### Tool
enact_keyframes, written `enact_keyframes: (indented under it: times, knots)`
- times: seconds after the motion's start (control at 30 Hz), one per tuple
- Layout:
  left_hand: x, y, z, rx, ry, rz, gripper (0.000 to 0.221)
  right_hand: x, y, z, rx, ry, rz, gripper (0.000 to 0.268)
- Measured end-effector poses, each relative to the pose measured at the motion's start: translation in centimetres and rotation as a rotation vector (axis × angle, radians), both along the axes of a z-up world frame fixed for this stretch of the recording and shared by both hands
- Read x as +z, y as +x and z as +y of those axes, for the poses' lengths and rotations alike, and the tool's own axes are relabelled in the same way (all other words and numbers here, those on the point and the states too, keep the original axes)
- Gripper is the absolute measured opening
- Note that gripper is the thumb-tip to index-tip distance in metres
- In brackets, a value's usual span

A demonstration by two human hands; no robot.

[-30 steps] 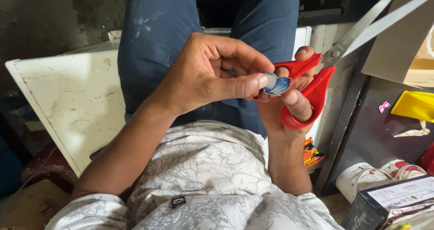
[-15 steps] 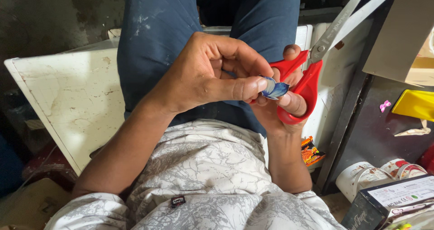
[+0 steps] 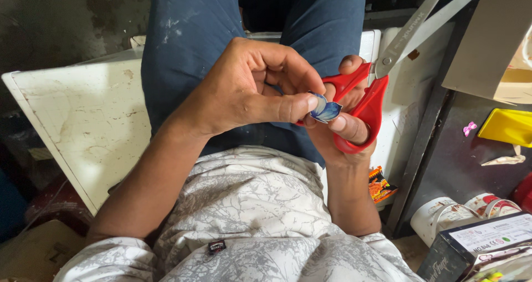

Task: The person uses scissors to cut out small butterfly designs from a printed sheet of paper, holding the paper in one hand and manipulating the scissors with the other.

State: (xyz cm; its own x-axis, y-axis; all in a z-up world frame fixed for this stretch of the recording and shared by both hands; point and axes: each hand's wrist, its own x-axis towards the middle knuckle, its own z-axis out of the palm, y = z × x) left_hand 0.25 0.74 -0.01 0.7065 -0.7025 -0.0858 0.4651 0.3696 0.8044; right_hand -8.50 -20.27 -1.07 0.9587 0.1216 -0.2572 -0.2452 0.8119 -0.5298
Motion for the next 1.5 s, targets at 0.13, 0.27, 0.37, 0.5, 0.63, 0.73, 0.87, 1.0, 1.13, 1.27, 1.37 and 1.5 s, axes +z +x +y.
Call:
enact_keyframes:
  times: [0.13,0.27,0.37,0.5,0.63,0.73,0.87,1.0,1.13,1.27,1.37,1.5]
  knots:
    - [0.0,0.0,0.1,0.002,-0.018,0.013,0.025,-0.2,0.1,0.0,0.022,-0.048,-0.046,0.063]
    - [0.0,-0.2,-0.1,-0.009,-0.052,0.05,0.025,0.0,0.2,0.4,0.017,-0.047,-0.055,0.064]
    - [0.0,-0.3,-0.3,-0.01,-0.073,0.095,0.026,0.3,0.3,0.7,-0.014,-0.046,-0.072,0.064]
    - [-0.1,-0.3,-0.5,0.001,-0.119,0.134,0.027,1.1,-0.4,0.8,-0.123,-0.17,-0.042,0.058]
    - [0.0,-0.2,-0.7,0.017,-0.1,0.139,0.027,1.4,-0.2,0.7,-0.154,-0.235,-0.087,0.056]
    - [0.0,-0.1,-0.8,0.065,-0.016,0.09,0.026,1.6,-0.2,0.6,-0.17,-0.375,-0.102,0.056]
    - [0.0,-0.2,-0.5,0.078,-0.016,0.022,0.025,1.7,-0.1,0.5,-0.162,-0.426,-0.115,0.054]
    - [0.1,-0.3,-0.6,0.072,0.003,0.004,0.021,1.7,0.3,0.6,-0.142,-0.273,-0.049,0.056]
    - [0.1,-0.3,-1.2,0.094,0.08,-0.069,0.019,1.6,0.1,0.7,-0.195,-0.395,-0.081,0.053]
    - [-0.2,0.0,-1.1,0.118,0.069,-0.012,0.021,0.9,0.0,-0.3,-0.299,-0.409,-0.11,0.053]
    - [-0.2,0.5,0.6,0.199,0.08,0.025,0.021,0.7,1.0,-3.9,-0.388,-0.309,-0.192,0.047]
    - [0.1,0.7,1.8,0.234,0.202,-0.005,0.02,0.5,1.2,-5.6,-0.425,-0.365,-0.136,0.047]
